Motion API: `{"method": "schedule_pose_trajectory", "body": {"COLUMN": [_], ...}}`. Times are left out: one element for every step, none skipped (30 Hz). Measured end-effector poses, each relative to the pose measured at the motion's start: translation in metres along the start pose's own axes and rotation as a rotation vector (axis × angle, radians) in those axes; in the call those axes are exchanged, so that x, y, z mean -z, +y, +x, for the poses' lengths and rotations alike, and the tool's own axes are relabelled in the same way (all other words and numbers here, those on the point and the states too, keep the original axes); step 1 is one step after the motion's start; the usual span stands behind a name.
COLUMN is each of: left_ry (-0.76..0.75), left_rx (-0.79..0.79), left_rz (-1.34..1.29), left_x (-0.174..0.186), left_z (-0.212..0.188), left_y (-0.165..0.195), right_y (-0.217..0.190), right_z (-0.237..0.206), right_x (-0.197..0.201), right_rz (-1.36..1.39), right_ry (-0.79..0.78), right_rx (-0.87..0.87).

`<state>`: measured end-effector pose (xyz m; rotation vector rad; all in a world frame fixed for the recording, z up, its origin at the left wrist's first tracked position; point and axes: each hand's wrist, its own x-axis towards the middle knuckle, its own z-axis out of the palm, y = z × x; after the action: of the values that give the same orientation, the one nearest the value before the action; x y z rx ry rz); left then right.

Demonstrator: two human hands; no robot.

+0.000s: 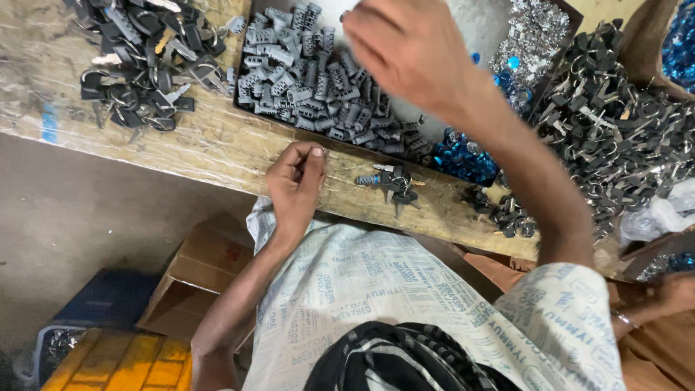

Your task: The person sits at a workshop bench fitting small lock components together by hand, picking grey plastic lock cylinders, blue caps and keys from trays and pressing the parts onto key assemblies one at a time, placing finished assemblies on the bench.

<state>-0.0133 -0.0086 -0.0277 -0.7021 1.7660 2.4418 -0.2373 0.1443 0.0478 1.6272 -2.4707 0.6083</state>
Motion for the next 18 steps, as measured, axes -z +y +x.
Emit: {"method": "schedule_pose_trajectory", "body": {"left_ry": [-0.024,-0.064,-0.107,-0.15,-0.153,-0.157,-0.162,-0.168,-0.176,-0.186,-0.193,-0.201,-0.205,-0.216,-0.221,-0.223,-0.231,-0.237], "left_rx": [0.099,0.105,0.113,0.118,0.151,0.19,0.229,0.225,0.221,0.209,0.215,0.223,0.231,0.21,0.189,0.168,0.164,0.159], "left_rz": [-0.116,-0.185,-0.254,-0.323,-0.353,-0.381,-0.404,-0.391,-0.377,-0.366,-0.376,-0.388,-0.403,-0.373,-0.343,-0.312,-0.285,-0.259], "left_x": [0.001,0.0,-0.002,-0.005,-0.009,-0.015,-0.02,-0.024,-0.027,-0.029,-0.029,-0.029,-0.028,-0.027,-0.026,-0.026,-0.025,-0.025], "left_z": [-0.004,-0.009,-0.015,-0.021,-0.027,-0.034,-0.039,-0.042,-0.044,-0.045,-0.045,-0.046,-0.046,-0.047,-0.048,-0.05,-0.052,-0.053], "left_y": [0.003,0.005,0.007,0.009,0.01,0.01,0.01,0.009,0.008,0.007,0.006,0.005,0.004,0.002,0.001,0.0,-0.002,-0.003], "right_y": [-0.031,-0.064,-0.094,-0.12,-0.144,-0.162,-0.172,-0.181,-0.189,-0.195,-0.2,-0.204,-0.207,-0.21,-0.213,-0.214,-0.215,-0.215], "right_z": [-0.012,-0.026,-0.042,-0.051,-0.062,-0.071,-0.078,-0.082,-0.086,-0.089,-0.09,-0.091,-0.092,-0.093,-0.094,-0.096,-0.098,-0.1], "right_x": [0.009,0.016,0.022,0.018,0.015,0.011,0.006,0.001,-0.002,-0.004,-0.005,-0.005,-0.005,-0.005,-0.005,-0.006,-0.008,-0.01], "right_rz": [0.104,0.233,0.326,0.331,0.294,0.256,0.212,0.166,0.116,0.113,0.109,0.104,0.104,0.107,0.116,0.066,0.017,-0.032], "right_ry": [0.078,0.127,0.147,0.235,0.267,0.298,0.345,0.395,0.444,0.442,0.44,0.436,0.434,0.428,0.42,0.443,0.468,0.493], "right_rx": [-0.027,-0.128,-0.194,-0.243,-0.323,-0.409,-0.449,-0.491,-0.533,-0.589,-0.642,-0.697,-0.719,-0.735,-0.749,-0.72,-0.689,-0.655]}}
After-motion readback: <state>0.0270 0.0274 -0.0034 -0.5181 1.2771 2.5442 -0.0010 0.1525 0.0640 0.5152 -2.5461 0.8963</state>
